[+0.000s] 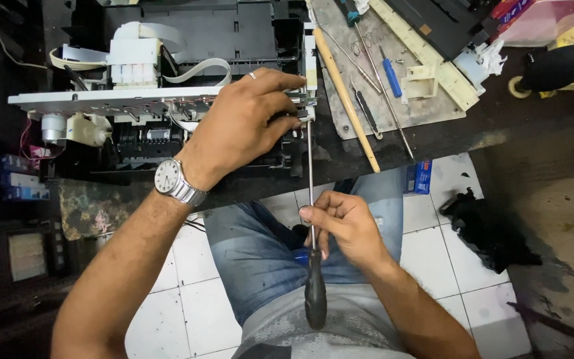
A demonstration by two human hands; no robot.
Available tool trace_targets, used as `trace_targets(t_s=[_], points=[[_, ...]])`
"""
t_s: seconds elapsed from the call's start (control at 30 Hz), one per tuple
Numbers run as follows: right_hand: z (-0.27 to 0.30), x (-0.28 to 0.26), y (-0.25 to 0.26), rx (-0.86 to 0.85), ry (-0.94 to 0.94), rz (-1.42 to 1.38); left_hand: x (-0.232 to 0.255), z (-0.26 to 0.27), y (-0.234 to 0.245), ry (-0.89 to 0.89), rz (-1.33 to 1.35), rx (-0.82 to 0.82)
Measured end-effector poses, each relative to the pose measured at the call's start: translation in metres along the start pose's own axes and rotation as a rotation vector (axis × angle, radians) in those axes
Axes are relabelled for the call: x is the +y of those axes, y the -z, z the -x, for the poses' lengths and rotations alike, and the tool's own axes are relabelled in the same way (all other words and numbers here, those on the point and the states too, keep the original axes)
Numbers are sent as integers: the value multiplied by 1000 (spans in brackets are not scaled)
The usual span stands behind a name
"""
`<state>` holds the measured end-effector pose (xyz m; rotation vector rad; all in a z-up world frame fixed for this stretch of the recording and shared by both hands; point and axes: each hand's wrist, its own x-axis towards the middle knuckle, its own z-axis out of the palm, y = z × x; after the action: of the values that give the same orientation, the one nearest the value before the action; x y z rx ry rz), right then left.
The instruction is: The person is repairing an electronic device, likely a printer, by using a screwdriver to remove screws from the internal components. They manipulate wires and circuit boards within the device's chassis.
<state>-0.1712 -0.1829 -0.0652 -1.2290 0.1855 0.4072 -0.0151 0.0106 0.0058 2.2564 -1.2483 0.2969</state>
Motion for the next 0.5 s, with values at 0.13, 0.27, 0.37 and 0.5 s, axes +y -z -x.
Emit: trace_targets(t_s=[0.13, 0.27, 0.37, 0.5], points=[[2, 0, -1, -16, 23, 26, 1, 1, 0, 5, 6, 2], [5, 1, 1, -12, 6, 64, 2, 1, -1, 4, 0, 19], [7, 4, 4, -21, 16, 71, 2, 2, -1, 3, -11, 16], [9, 5, 6, -3, -12, 69, 3, 1, 0, 6, 2, 17]])
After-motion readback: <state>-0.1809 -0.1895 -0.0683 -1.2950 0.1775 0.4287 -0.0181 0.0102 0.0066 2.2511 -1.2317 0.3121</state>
